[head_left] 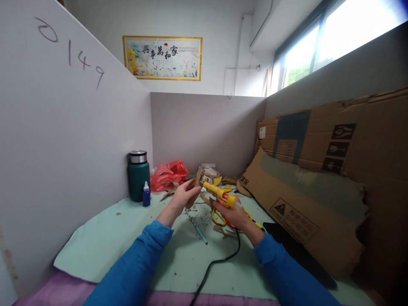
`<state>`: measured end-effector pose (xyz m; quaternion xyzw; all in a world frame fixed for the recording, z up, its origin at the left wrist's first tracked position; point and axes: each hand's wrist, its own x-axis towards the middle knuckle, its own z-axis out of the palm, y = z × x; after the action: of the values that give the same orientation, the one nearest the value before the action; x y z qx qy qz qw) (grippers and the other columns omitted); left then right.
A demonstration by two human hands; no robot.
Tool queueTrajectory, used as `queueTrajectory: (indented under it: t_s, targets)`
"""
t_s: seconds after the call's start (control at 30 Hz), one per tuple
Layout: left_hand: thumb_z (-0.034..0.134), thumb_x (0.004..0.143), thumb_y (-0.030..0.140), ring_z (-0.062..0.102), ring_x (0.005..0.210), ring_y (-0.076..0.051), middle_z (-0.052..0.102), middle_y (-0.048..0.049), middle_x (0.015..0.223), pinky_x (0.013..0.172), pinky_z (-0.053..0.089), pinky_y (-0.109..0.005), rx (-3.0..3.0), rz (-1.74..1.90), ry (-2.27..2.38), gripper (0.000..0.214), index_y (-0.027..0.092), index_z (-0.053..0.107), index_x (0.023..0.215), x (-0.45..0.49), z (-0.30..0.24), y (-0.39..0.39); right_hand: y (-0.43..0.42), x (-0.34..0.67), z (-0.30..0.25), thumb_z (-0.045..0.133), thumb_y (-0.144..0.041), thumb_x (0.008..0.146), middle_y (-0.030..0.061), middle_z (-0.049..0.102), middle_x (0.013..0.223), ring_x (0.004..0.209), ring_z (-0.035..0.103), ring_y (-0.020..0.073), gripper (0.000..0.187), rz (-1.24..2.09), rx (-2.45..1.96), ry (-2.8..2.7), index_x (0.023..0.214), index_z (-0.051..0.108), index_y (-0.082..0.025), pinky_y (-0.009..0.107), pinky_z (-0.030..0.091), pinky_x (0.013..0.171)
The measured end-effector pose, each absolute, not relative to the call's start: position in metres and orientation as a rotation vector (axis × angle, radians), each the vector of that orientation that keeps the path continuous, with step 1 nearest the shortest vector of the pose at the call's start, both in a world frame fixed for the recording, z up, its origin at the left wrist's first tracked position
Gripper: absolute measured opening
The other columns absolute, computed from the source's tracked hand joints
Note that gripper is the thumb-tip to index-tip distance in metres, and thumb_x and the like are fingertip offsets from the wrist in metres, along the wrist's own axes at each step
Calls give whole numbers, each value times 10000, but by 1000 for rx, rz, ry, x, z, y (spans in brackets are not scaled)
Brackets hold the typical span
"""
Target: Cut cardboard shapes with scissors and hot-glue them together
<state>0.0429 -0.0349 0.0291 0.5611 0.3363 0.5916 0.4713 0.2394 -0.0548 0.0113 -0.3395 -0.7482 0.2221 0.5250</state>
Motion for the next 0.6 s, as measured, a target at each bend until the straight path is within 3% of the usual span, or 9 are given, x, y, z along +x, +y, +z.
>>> queueTrajectory:
  t_s: [0.33, 0.6]
  targets:
    - [771, 662, 334, 557, 1152, -275, 609, -107, 1250, 961, 447, -346, 1433, 1425, 835, 622, 159, 578, 1227, 43, 29, -37, -57, 240, 17, 557, -389, 759, -30, 479, 506, 474, 428, 104, 279, 438, -849, -1782, 559, 489, -207, 228, 382, 469]
    - [770, 662, 352, 568, 1136, -271, 591, -142, 1266, 947, 451, -342, 1412, 1418, 863, 721, 127, 508, 1294, 42, 29, -36, -52, 243, 16, 537, -387, 764, -24, 496, 515, 511, 467, 116, 279, 354, -925, -1751, 567, 509, -192, 232, 386, 499]
